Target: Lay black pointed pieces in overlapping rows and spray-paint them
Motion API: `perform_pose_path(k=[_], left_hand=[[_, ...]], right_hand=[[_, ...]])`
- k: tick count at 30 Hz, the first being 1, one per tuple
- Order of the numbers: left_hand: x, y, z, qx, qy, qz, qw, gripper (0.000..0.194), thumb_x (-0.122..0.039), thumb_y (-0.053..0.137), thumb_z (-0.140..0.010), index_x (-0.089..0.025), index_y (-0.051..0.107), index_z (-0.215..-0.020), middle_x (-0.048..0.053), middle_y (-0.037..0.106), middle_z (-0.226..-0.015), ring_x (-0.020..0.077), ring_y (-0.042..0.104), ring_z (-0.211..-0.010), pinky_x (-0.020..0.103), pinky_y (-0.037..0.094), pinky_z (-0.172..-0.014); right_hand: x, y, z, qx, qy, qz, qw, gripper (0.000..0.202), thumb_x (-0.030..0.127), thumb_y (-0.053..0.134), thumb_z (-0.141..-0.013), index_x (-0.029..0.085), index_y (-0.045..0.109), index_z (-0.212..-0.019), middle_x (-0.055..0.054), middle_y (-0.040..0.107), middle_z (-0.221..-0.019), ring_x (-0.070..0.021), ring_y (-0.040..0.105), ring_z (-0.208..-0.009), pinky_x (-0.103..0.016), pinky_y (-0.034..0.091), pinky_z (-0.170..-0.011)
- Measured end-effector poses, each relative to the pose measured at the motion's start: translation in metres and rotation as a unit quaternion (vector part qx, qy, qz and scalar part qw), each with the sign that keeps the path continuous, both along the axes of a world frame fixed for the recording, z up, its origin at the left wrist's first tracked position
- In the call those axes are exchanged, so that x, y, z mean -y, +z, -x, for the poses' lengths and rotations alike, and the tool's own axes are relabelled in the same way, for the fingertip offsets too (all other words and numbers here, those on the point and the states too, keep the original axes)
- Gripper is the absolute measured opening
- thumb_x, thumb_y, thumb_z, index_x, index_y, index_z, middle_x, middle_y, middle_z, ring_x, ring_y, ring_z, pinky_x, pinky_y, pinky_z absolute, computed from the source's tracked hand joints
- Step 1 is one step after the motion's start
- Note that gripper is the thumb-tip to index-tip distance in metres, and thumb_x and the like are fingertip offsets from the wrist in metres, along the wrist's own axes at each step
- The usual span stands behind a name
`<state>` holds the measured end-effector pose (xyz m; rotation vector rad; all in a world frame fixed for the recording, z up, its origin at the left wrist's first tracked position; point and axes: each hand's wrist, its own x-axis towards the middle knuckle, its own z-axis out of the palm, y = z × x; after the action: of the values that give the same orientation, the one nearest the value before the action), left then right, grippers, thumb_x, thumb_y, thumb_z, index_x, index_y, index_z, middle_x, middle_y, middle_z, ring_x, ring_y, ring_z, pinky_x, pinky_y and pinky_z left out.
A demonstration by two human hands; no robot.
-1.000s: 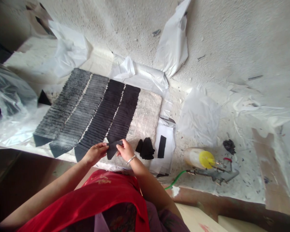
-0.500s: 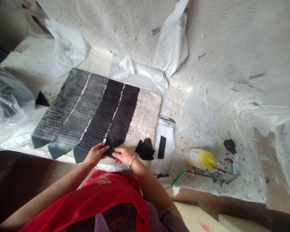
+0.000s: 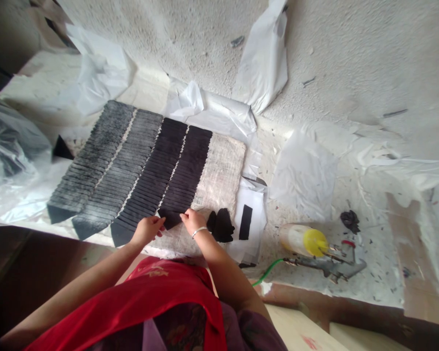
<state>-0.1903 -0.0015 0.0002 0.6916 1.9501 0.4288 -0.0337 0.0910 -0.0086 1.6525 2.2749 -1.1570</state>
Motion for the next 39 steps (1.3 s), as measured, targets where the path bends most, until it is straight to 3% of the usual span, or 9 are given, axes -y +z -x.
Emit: perform_pose_path(k=[6,15,20,26,29,32,34,39], left_hand=[[-0.002,-0.005,0.002,-0.033,-0.021,0.006,0.999,0.041,-0.048,0.046,-0.079,-0.017,0.061,-0.056,0.002,0.059,-0.044,0.012,0.053,-0.039,0.022,0.041,-0.044],[-0.002,-0.013,0.002,-0.047,-0.022,0.012,0.999,0.04,-0.047,0.046,-0.079,-0.017,0.062,-0.057,0.001,0.06,-0.045,0.0122,0.054,-0.043,0.021,0.041,-0.049],[-0.004,-0.013,0.002,-0.096,-0.084,0.019,0.992,0.042,-0.047,0.042,-0.082,-0.017,0.063,-0.061,0.002,0.06,-0.047,0.0139,0.056,-0.048,0.022,0.04,-0.053],[0.0,-0.009,0.0,-0.287,-0.236,0.0,0.929,0.041,-0.05,0.042,-0.084,-0.019,0.066,-0.073,0.007,0.066,-0.069,0.0206,0.061,-0.067,0.026,0.038,-0.058],[0.006,-0.009,-0.002,-0.338,-0.294,-0.117,0.886,0.036,-0.04,0.04,-0.089,-0.018,0.067,-0.082,0.009,0.067,-0.079,0.021,0.061,-0.075,0.028,0.04,-0.064],[0.011,-0.014,-0.002,-0.363,-0.349,-0.26,0.824,0.029,-0.028,0.041,-0.09,-0.018,0.067,-0.097,0.011,0.066,-0.1,0.0239,0.058,-0.093,0.033,0.042,-0.076],[0.013,-0.02,-0.002,-0.369,-0.368,-0.308,0.796,0.028,-0.022,0.043,-0.088,-0.017,0.065,-0.105,0.012,0.063,-0.111,0.0254,0.056,-0.101,0.036,0.042,-0.081],[0.015,-0.03,-0.001,-0.375,-0.383,-0.317,0.782,0.031,-0.015,0.043,-0.087,-0.015,0.063,-0.111,0.013,0.061,-0.117,0.0257,0.053,-0.107,0.039,0.042,-0.088]], right_hand=[[-0.001,-0.007,0.003,0.04,0.019,-0.01,0.999,0.027,0.042,0.053,-0.085,0.02,0.067,-0.079,-0.004,0.069,-0.077,-0.0152,0.061,-0.072,-0.024,0.035,-0.062],[-0.001,-0.004,0.006,0.076,0.033,-0.015,0.996,0.027,0.044,0.054,-0.084,0.021,0.067,-0.08,-0.002,0.07,-0.078,-0.0145,0.062,-0.074,-0.024,0.036,-0.062],[0.001,-0.007,0.009,0.092,0.032,-0.026,0.995,0.027,0.044,0.053,-0.083,0.021,0.067,-0.081,-0.004,0.07,-0.081,-0.0162,0.062,-0.075,-0.025,0.038,-0.063],[0.0,-0.007,0.008,0.106,0.039,-0.024,0.993,0.031,0.046,0.052,-0.084,0.02,0.068,-0.083,-0.006,0.07,-0.083,-0.0179,0.063,-0.077,-0.027,0.04,-0.065],[-0.001,-0.009,0.006,0.093,0.044,-0.025,0.994,0.03,0.046,0.053,-0.084,0.02,0.069,-0.081,-0.006,0.07,-0.082,-0.0176,0.063,-0.076,-0.026,0.039,-0.064],[-0.002,-0.011,0.004,0.089,0.047,-0.031,0.994,0.03,0.045,0.053,-0.083,0.02,0.069,-0.079,-0.007,0.07,-0.081,-0.0177,0.063,-0.076,-0.026,0.039,-0.063],[-0.002,-0.012,0.004,0.09,0.049,-0.03,0.994,0.031,0.046,0.053,-0.084,0.02,0.069,-0.08,-0.007,0.07,-0.081,-0.0176,0.064,-0.076,-0.026,0.04,-0.064],[-0.002,-0.013,0.006,0.096,0.057,-0.022,0.994,0.032,0.046,0.051,-0.085,0.02,0.069,-0.083,-0.008,0.07,-0.083,-0.0183,0.064,-0.079,-0.026,0.042,-0.067]])
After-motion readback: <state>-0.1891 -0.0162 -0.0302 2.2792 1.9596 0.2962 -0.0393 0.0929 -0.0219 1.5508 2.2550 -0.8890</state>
